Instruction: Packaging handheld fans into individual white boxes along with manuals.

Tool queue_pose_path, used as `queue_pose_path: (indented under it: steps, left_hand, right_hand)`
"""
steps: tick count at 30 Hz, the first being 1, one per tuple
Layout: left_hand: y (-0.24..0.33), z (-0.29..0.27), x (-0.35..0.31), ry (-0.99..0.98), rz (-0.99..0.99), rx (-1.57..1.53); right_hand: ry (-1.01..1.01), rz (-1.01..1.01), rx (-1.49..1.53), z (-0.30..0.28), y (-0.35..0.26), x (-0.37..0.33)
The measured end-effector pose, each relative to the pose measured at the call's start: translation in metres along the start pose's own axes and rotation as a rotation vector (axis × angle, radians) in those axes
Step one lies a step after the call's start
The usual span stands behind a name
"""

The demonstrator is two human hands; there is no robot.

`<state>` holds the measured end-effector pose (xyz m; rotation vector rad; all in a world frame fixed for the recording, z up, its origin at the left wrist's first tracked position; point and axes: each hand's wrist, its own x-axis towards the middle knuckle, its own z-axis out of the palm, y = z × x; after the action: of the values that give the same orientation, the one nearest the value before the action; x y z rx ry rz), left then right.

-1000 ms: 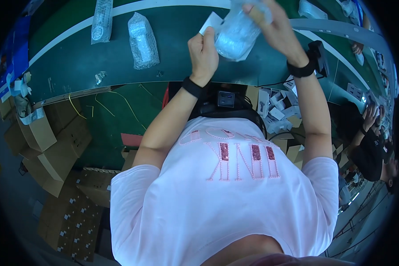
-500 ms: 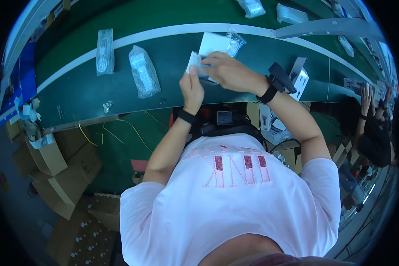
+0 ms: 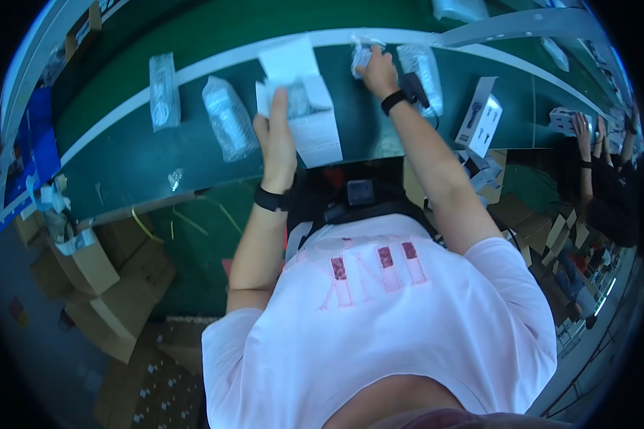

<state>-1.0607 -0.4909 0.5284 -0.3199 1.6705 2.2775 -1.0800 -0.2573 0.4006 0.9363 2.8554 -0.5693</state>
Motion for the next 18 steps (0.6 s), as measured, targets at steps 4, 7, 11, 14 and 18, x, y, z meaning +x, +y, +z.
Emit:
queue_pose_path:
  steps: [4,7,11,14,18]
  left_hand:
    - [0.030,-0.009,-0.007,-0.181,-0.244,0.026]
    - [0.042,-0.006,-0.025,-0.279,-0.309,-0.040]
    - [0.052,0.021,-0.036,-0.437,-0.320,-0.065]
    - [0.054,0.031,-0.049,-0.485,-0.328,-0.134]
    - [0.061,0.042,-0.069,-0.455,-0.514,-0.278]
  right_hand:
    - [-0.233,-0.065,0.391,-0.035,0.022,0.011]
    - [-0.369,-0.274,1.100,-0.148,-0.032,-0.031]
    - [-0.595,-0.483,1.029,-0.254,-0.107,-0.098]
    - [-0.557,-0.752,0.726,-0.249,-0.097,-0.102]
    - [-0.549,-0.987,0.145,-0.262,-0.096,-0.101]
